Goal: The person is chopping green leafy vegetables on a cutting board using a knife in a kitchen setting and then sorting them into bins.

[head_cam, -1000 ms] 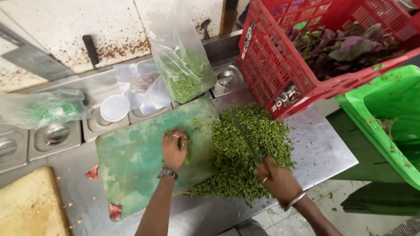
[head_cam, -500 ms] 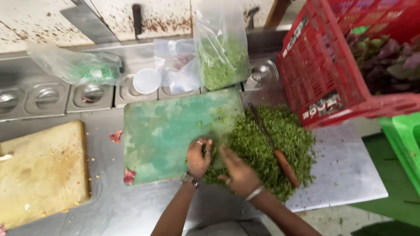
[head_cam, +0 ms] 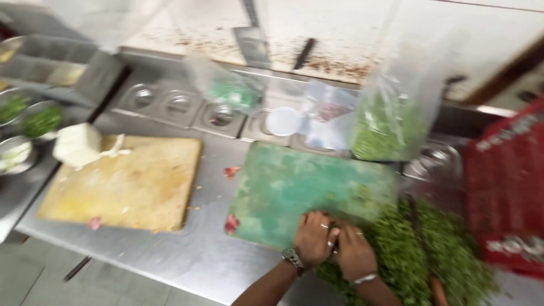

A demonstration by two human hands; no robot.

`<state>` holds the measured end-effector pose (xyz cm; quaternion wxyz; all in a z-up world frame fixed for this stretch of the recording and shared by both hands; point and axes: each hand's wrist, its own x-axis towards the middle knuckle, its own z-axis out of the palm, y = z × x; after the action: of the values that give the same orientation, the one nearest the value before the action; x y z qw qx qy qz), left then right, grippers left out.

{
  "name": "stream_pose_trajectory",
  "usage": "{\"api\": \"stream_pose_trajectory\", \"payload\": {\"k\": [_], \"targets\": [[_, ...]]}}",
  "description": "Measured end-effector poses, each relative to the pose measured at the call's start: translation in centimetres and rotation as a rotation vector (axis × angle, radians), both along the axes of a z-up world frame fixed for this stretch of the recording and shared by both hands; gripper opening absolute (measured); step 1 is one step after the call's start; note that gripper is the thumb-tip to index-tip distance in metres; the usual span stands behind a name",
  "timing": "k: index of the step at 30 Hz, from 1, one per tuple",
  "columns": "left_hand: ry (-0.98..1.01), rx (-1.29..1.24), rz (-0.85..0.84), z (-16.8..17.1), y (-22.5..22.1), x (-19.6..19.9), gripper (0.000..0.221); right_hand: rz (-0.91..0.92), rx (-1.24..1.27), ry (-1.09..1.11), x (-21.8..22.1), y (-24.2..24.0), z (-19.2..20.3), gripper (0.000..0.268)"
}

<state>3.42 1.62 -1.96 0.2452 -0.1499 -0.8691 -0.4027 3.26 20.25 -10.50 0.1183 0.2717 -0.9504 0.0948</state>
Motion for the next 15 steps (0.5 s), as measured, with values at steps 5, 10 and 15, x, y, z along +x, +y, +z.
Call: {"api": "stream_pose_trajectory", "payload": {"k": [5,10,15], "targets": [[-0.128,-0.206,0.029,-1.1,-0.1,-1.1,0.018,0.18,-0.153,-0.394,-4.6,1.2,9.4,0.076],[-0.166,-0.225,0.037,-0.6,0.0,-2.1,0.014,-0.404,-0.038,-0.273,0.5,5.8,18.5,0.058],[-0.075,-0.153,0.063,0.5,0.0,-2.8,0.015,-0.852,-0.043,-0.53,7.5,13.9,17.0,0.045]]}}
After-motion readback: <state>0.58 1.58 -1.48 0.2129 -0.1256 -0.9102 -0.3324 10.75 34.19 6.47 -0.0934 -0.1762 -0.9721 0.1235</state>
